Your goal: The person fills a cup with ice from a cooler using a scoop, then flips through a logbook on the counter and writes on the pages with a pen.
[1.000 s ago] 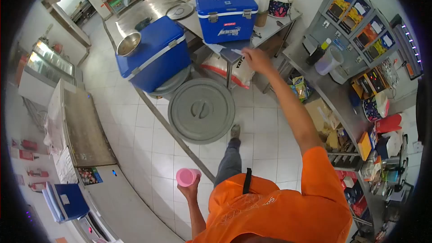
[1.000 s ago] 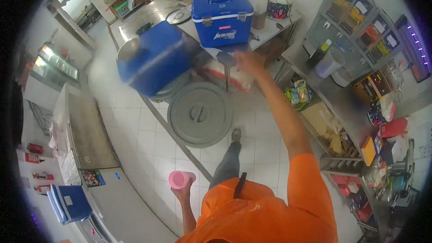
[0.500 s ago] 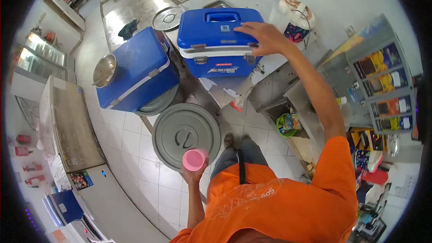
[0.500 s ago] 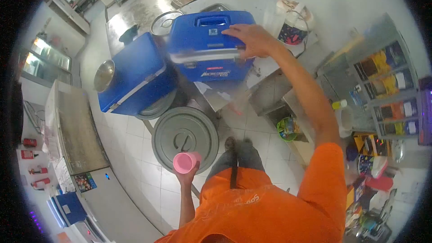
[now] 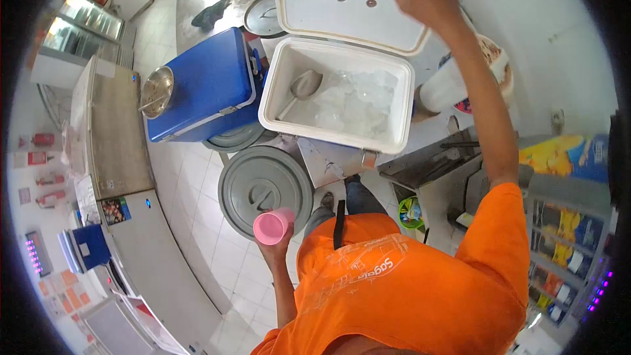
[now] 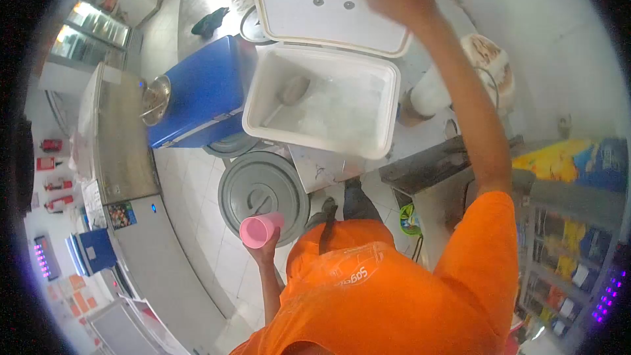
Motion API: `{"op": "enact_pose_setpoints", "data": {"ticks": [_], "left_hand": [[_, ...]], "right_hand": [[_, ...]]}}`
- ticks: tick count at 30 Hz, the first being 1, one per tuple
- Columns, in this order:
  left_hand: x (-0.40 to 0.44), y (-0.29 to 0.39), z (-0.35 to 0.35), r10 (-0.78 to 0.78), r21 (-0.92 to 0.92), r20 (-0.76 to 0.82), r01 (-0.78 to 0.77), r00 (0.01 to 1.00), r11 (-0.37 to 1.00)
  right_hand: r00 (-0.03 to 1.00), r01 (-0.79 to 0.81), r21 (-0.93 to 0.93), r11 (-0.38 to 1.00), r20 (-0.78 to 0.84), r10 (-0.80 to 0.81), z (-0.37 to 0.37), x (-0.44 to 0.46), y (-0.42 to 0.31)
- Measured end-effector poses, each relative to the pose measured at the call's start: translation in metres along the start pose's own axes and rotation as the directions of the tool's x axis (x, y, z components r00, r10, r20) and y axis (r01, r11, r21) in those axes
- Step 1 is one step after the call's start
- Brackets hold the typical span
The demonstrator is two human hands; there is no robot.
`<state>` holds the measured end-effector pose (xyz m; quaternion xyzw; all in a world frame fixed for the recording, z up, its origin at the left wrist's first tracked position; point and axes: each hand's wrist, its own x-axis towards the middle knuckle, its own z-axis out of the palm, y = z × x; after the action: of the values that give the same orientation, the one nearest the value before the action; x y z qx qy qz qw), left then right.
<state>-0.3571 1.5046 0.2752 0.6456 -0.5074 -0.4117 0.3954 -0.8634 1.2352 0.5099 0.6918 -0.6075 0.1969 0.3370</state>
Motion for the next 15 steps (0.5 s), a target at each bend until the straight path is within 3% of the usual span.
{"op": "enact_pose_setpoints", "data": {"ticks": [2, 3, 4, 5, 7, 9, 10, 13, 15], "left_hand": [[0.000, 0.011, 0.012, -0.023, 0.053, -0.027, 0.025, 0.999, 0.998], [0.001, 0.014, 0.019, -0.031, 0.078, -0.039, 0.034, 0.999, 0.996], [0.001, 0.014, 0.028, -0.012, 0.041, -0.076, 0.015, 0.997, 0.999], [0.001, 0.011, 0.037, 0.008, 0.008, -0.112, -0.007, 0.994, 1.000], [-0.003, 0.011, 0.051, 0.021, -0.042, -0.156, -0.028, 0.988, 0.999], [-0.005, 0.014, 0.060, 0.021, -0.084, -0.180, -0.036, 0.983, 0.996], [-0.007, 0.014, 0.058, 0.069, 0.046, -0.183, -0.061, 0.981, 0.997], [-0.018, 0.022, 0.063, -0.013, 0.001, -0.240, 0.013, 0.971, 1.000], [-0.022, 0.020, 0.058, 0.050, 0.080, -0.244, -0.031, 0.968, 0.996]], "right_hand": [[0.998, 0.064, 0.364, 0.929, -0.006, -0.067, 0.003, -0.012, -0.056], [0.967, 0.060, 0.561, 0.826, 0.173, -0.188, 0.017, -0.024, -0.086], [0.782, -0.115, 0.675, 0.729, 0.514, -0.353, 0.043, -0.036, -0.117], [0.658, -0.205, 0.757, 0.620, 0.576, -0.485, 0.041, -0.040, -0.144], [0.625, -0.030, 0.811, 0.584, 0.471, -0.622, 0.104, -0.072, -0.196], [0.556, -0.077, 0.856, 0.511, 0.462, -0.691, 0.156, -0.098, -0.233], [0.522, -0.100, 0.873, 0.477, 0.454, -0.722, 0.168, -0.100, -0.245], [0.150, -0.509, 0.749, 0.425, 0.563, -0.813, 0.113, -0.046, -0.196], [0.021, -0.830, 0.466, 0.307, 0.576, -0.817, 0.132, -0.047, -0.164]]}}
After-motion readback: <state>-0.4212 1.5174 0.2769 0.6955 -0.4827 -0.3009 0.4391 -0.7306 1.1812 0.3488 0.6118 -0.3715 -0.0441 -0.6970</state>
